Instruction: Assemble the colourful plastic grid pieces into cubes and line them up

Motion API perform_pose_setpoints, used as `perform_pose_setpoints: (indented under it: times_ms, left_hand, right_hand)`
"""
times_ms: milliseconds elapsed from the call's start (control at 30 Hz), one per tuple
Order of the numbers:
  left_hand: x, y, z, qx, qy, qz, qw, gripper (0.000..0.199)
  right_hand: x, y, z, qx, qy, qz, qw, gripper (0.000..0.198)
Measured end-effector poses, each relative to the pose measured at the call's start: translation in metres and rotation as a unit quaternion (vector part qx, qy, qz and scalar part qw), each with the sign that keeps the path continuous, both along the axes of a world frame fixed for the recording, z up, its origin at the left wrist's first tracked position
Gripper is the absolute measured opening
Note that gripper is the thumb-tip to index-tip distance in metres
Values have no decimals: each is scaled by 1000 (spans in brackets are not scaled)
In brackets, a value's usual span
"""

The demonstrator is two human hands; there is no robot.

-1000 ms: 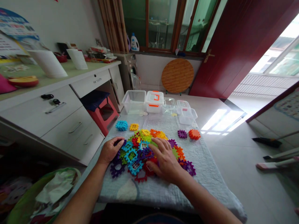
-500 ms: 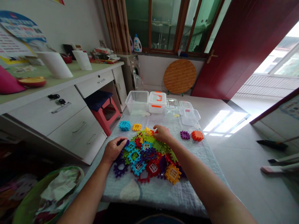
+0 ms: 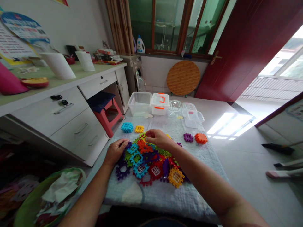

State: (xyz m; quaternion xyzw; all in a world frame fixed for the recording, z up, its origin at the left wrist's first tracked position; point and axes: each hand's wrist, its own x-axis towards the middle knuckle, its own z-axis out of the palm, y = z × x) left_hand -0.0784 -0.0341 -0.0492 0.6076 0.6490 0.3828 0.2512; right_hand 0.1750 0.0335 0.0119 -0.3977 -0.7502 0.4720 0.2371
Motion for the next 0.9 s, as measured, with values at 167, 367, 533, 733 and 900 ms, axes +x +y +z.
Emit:
perform_pose_setpoints:
  times_ms: [167, 367, 533, 733, 900]
  left_hand:
    - [0, -1, 2, 2, 3, -4, 1000, 48]
    - [1, 0, 2, 9, 7, -7, 1000, 45]
    - [0, 0, 1, 20, 19, 0, 1000, 45]
    - [0, 1, -1, 23, 30, 6, 999, 44]
    - [1, 1, -1, 29, 35, 11, 999, 44]
  right_hand:
    - [25, 25, 5, 129, -216, -118, 961, 21]
    - [64, 37, 8, 91, -310, -106, 940, 11]
    - [58, 29, -1, 98, -306, -80, 943, 27]
    - [58, 39, 5, 130, -263, -105, 950, 26]
    - [64, 50, 4, 215, -262, -173, 925, 24]
